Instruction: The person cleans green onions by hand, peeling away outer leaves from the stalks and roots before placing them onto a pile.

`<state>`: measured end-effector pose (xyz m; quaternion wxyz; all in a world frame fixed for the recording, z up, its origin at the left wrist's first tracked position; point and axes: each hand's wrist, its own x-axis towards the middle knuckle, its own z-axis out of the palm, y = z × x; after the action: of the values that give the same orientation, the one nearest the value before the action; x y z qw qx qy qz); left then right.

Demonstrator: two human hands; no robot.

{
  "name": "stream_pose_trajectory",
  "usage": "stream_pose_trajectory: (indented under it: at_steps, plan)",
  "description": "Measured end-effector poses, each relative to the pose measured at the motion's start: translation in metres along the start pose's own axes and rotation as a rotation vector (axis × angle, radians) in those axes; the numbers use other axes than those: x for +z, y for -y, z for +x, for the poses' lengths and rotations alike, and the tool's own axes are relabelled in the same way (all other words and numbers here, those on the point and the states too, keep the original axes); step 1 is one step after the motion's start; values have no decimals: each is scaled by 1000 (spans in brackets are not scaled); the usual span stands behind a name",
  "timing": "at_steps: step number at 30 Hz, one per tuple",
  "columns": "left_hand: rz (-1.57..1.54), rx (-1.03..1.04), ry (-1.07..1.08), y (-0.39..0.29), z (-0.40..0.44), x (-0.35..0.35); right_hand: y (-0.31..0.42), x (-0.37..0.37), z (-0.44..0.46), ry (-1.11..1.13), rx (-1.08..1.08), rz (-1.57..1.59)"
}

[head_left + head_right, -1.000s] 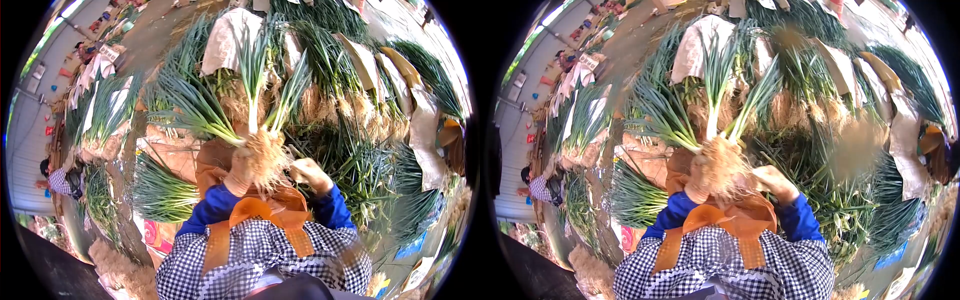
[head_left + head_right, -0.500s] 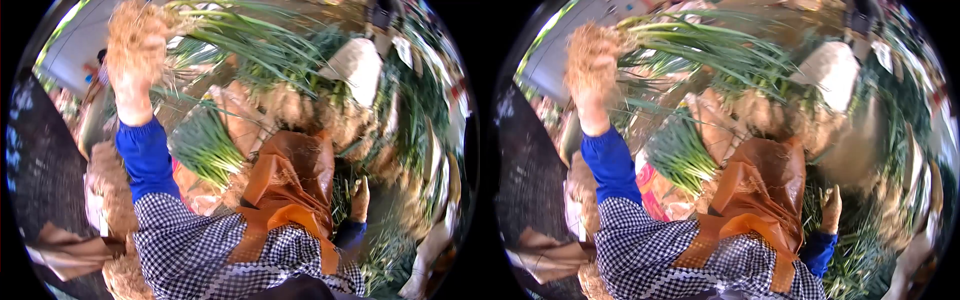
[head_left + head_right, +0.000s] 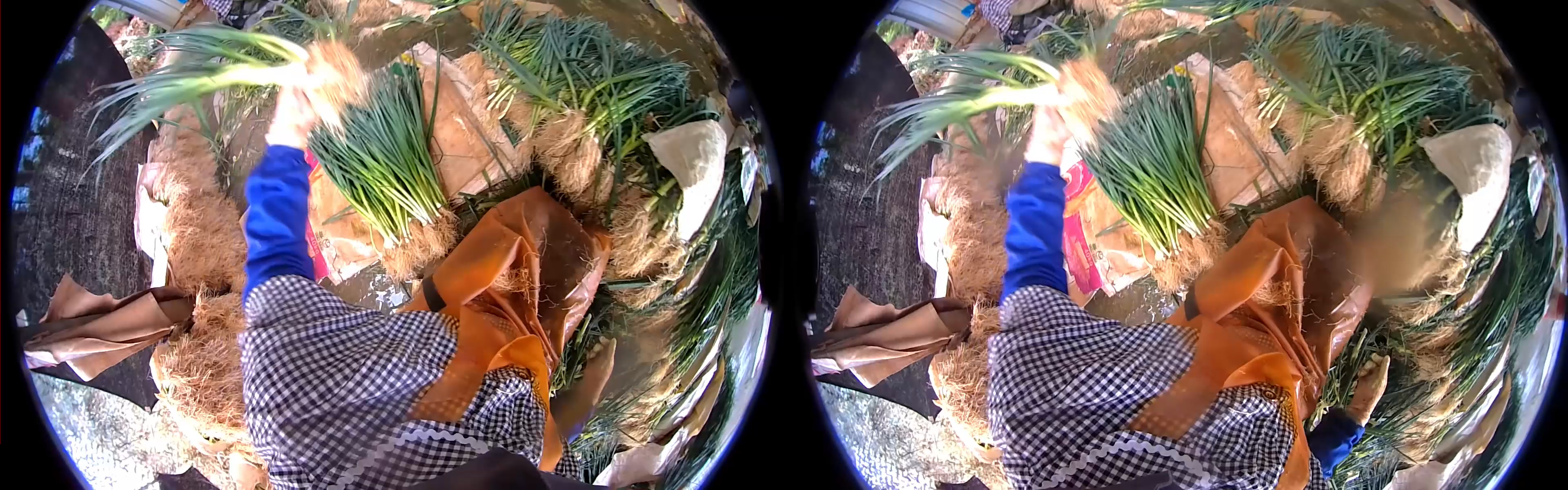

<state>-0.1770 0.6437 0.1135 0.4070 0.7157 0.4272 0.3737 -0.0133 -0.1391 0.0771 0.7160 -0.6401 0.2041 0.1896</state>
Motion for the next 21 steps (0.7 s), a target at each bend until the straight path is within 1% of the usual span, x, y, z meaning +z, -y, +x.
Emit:
stream_pose_trajectory:
  at_steps: [4,5,7,9,10,11,13,14,15,16,17,18,20,21]
  plan:
    - [234,-388,148,147,-135,17,-3,2,-12,-77,66,-142]
    - [277,-480,192,171,-175,19,-6,-3,-13,-108,85,-190]
    - [345,-627,276,203,-246,26,-15,-8,-12,-113,106,-183]
    - [391,-715,336,218,-293,32,-13,-3,-20,-59,150,-283]
    - [414,-740,356,219,-309,32,-15,-2,-19,-41,200,-232]
    - [430,-761,376,222,-318,34,-16,-3,-19,-8,196,-232]
    - [471,-763,409,225,-333,32,-15,-2,-19,-3,150,-399]
    - [491,-758,431,226,-335,35,-20,-3,-10,-4,81,-429]
    - [508,-741,447,226,-337,33,-27,1,4,-115,48,-445]
    - [515,-714,472,222,-335,37,-38,-24,33,30,-1,-457]
    - [522,-688,504,222,-337,40,-27,29,19,-76,-157,-436]
    - [516,-654,542,220,-337,48,-24,41,30,-32,-562,-1005]
    - [480,-596,630,214,-339,64,-30,33,66,-1,-450,-1378]
    - [457,-579,670,211,-342,71,-41,25,81,-100,-514,-1492]
